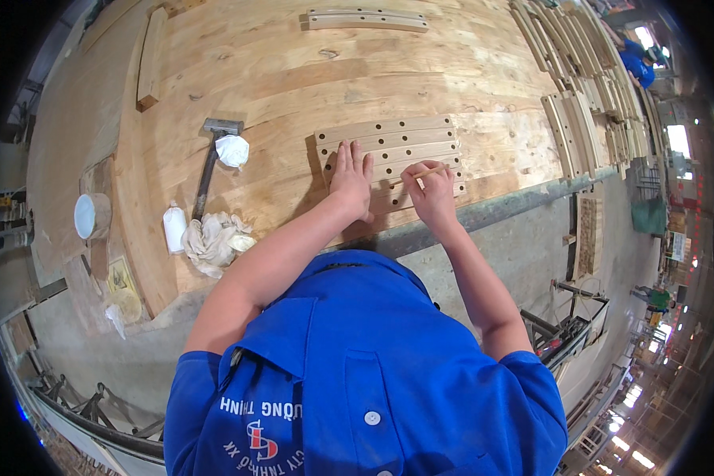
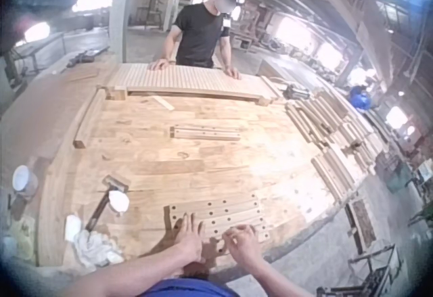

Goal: The person applies glue into pre-drilled holes on wooden slats using a small stick, then wipes the surface with a cloth. The person repeats this process on multiple slats and stacks them on the workbench.

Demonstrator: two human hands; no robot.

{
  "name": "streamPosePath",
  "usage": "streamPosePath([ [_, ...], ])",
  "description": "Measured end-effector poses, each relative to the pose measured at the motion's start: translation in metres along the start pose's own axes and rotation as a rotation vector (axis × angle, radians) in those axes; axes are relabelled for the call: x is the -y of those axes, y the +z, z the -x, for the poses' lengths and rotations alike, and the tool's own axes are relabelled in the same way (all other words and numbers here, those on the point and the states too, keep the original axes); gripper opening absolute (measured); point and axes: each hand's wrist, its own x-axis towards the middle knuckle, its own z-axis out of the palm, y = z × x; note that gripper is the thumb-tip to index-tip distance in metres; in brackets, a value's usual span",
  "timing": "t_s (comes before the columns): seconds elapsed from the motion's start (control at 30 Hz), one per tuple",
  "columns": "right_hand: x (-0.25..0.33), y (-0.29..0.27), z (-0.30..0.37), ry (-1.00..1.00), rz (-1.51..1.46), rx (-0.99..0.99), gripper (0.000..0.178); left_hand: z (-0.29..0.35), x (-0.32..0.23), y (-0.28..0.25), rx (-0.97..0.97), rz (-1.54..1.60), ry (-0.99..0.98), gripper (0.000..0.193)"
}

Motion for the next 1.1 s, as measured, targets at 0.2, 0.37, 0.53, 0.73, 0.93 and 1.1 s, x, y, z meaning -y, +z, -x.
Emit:
streamPosePath([
  [0.2,0.000,0.000,0.002,0.011,0.001,0.052,0.006,0.001,0.001,-0.001,0.009,0.030,-0.005,0.133],
  [0.37,0.001,0.001,0.000,-0.031,0.022,0.015,0.007,0.002,0.000,-0.001,0.006,0.029,-0.011,0.131],
  [0.53,0.000,-0.014,0.005,0.043,-0.014,-0.030,0.007,0.001,-0.001,-0.002,0.043,0.012,-0.012,0.130],
  [0.73,-0.001,-0.022,0.022,0.058,0.008,0.035,0.005,0.000,-0.001,0.000,0.016,0.003,-0.011,0.131],
  [0.93,0.004,-0.012,0.029,-0.043,0.076,0.085,0.004,-0.001,-0.002,0.000,0.027,-0.002,-0.017,0.131],
  [1.1,0.005,-0.010,0.027,-0.011,0.023,0.079,0.005,-0.002,-0.003,-0.001,0.004,0.012,-0.022,0.132],
])
